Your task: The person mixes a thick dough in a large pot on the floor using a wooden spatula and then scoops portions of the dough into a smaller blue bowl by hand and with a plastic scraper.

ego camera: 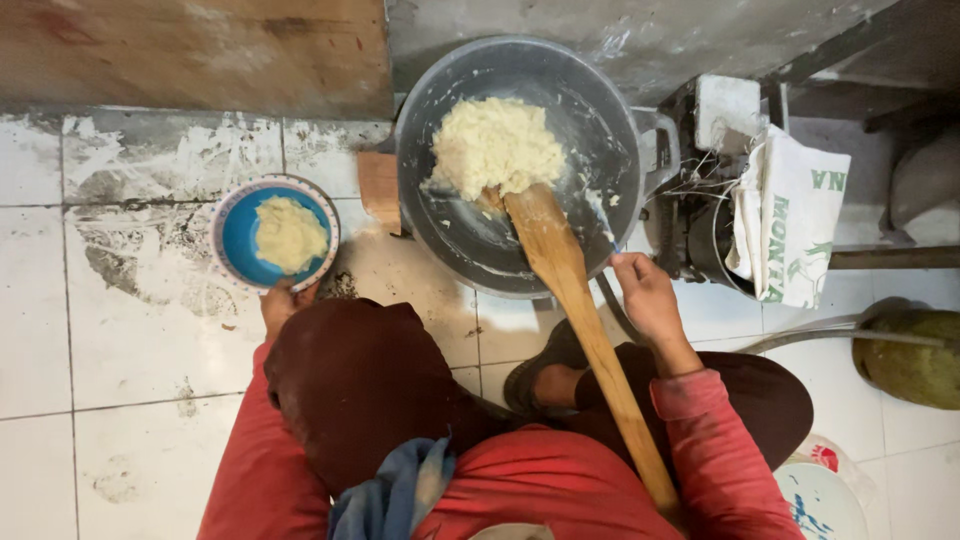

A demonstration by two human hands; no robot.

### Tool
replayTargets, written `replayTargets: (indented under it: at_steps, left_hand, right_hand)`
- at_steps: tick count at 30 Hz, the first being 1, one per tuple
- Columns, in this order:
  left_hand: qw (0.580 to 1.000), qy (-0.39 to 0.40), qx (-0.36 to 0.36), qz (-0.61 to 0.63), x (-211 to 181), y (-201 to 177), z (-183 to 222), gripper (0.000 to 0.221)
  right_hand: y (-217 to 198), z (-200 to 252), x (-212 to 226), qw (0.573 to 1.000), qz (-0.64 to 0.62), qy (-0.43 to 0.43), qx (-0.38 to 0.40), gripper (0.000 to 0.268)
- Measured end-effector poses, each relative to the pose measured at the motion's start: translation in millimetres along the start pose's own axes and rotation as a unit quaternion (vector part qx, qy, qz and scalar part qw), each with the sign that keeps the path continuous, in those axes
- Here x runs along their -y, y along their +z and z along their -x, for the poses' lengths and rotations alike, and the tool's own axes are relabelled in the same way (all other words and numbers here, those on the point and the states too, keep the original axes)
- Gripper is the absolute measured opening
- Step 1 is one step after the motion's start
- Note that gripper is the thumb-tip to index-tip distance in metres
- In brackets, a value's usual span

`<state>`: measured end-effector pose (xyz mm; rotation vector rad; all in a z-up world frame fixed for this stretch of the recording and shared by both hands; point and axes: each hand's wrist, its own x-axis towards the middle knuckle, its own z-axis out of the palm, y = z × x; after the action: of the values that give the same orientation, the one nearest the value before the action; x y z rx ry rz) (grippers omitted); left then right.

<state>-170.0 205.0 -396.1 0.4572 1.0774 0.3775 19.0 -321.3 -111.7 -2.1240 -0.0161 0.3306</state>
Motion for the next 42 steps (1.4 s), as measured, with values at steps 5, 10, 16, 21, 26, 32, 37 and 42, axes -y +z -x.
replayTargets:
  at_steps: [5, 10, 16, 21, 26, 32, 37, 42]
  left_hand:
    - [0.614, 0.416, 0.182, -0.646, -58.4, -5.9, 38.9, 0.065]
    - [0.957, 0.167, 0.122, -0.204, -170.2, 94.4, 134.2, 0.016]
    - [0.828, 0.158, 0.344, -0.415, -90.3, 208.4, 285.8, 0.031]
    - [0.790, -0.083, 0.293, -0.532, 153.7, 228.8, 319.7, 0.068]
    - [0.831, -0.292, 0.315, -0.354, 276.0, 217.5, 306.5, 0.039]
    - [0.872, -0.283, 0.330, -0.224, 283.7, 211.7, 306.7, 0.020]
    - [0.872, -0.279, 0.361, -0.177, 247.8, 226.5, 321.1, 0.024]
    - [0.849, -0.298, 0.363, -0.241, 228.3, 240.5, 324.2, 0.032]
  right_hand:
    - [-5.3, -4.1, 8.0, 0.968, -0.228, 0.081, 0.071, 0.033]
    - [-7.1, -9.2, 22.2, 0.932, -0.319, 0.137, 0.106, 0.037]
    - [-2.4, -22.0, 22.7, 0.930, -0.345, 0.086, 0.093, 0.035]
    - [-12.5, -36.7, 11.9, 0.946, -0.311, 0.049, 0.073, 0.027]
    - [-31.2, -42.3, -1.1, 0.974, -0.218, 0.047, 0.029, 0.026]
    - [-45.4, -70.7, -33.7, 0.967, 0.192, -0.151, -0.075, 0.033]
    - [-26.9, -99.3, -39.1, 0.920, 0.365, -0.141, -0.022, 0.030]
    - [-23.9, -61.0, -1.7, 0.864, 0.482, -0.144, -0.023, 0.042]
